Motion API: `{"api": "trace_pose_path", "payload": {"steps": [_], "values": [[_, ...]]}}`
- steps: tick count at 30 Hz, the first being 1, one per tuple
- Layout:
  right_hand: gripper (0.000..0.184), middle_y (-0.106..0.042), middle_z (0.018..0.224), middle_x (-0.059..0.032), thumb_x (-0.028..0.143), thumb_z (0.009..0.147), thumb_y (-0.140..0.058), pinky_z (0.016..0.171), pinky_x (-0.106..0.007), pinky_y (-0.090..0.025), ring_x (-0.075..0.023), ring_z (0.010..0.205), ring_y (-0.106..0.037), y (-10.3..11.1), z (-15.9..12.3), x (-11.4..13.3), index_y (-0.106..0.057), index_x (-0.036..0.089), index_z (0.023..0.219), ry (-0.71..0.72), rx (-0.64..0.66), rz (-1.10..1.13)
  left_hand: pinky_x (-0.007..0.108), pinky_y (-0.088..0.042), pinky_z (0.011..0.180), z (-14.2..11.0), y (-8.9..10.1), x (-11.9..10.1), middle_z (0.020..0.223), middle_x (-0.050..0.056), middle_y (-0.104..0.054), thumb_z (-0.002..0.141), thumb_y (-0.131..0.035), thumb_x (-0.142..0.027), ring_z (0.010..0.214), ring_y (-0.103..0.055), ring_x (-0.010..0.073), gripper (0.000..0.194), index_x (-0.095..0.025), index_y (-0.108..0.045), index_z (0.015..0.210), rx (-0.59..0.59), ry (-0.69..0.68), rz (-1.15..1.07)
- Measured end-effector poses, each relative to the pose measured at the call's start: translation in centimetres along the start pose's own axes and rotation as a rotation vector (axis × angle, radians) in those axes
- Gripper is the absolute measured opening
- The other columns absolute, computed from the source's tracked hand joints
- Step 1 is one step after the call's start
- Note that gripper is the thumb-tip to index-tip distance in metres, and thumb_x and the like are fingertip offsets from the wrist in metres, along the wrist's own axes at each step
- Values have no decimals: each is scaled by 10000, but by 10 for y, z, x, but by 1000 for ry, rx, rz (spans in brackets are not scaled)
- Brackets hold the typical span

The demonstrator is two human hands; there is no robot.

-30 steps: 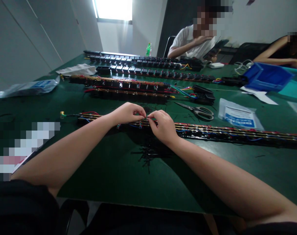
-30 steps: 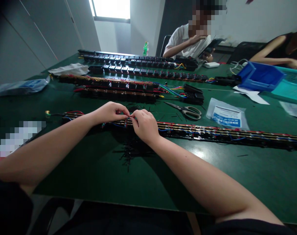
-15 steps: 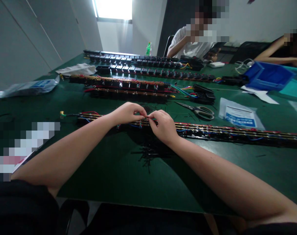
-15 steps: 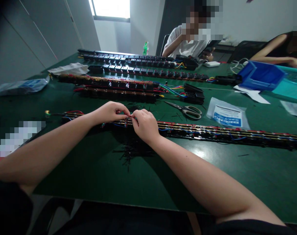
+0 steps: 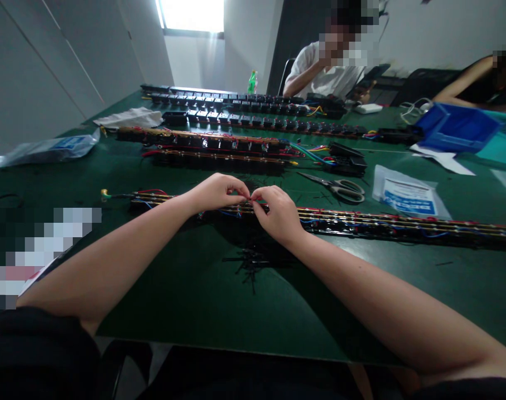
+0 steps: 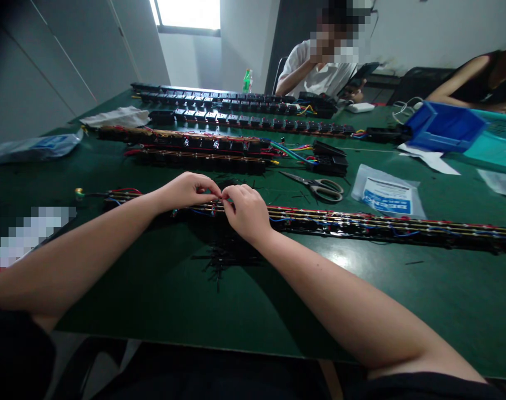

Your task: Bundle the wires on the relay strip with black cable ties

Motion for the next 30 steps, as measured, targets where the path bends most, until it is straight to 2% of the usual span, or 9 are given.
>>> {"api": "trace_pose_path", "payload": {"steps": [12,19,30], "values": [[67,-703,918,-67,212,916,-551,814,-361,-489,-224,901,-631,0,0,1,-617,208,914,6,-3,4,234,-414,649,1,-3,4,855,18,-743,824,-633,-272,679,-579,101,225,-176,-760,983,-7,68,-44],[64,-688,903,-73,222,917,-550,790,-356,-478,-226,881,-619,1,1,3,-609,200,929,26,-9,-10,242,-433,685,0,-4,5,880,21,-746,818,-641,-261,718,-599,105,209,-171,-740,979,-18,69,-122],[98,-699,941,-59,221,940,-520,786,-337,-452,-205,890,-603,1,0,3,-611,216,903,110,7,-27,215,-404,637,1,-6,6,799,-7,-705,799,-646,-227,675,-558,82,158,-164,-725,921,-28,73,-122]]}}
Point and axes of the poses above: each hand's wrist, its own z-axis towards the middle knuckle, its own y-axis out of the back of the hand, x = y × z, the point moved 2 cm from there along z, towards the middle knuckle
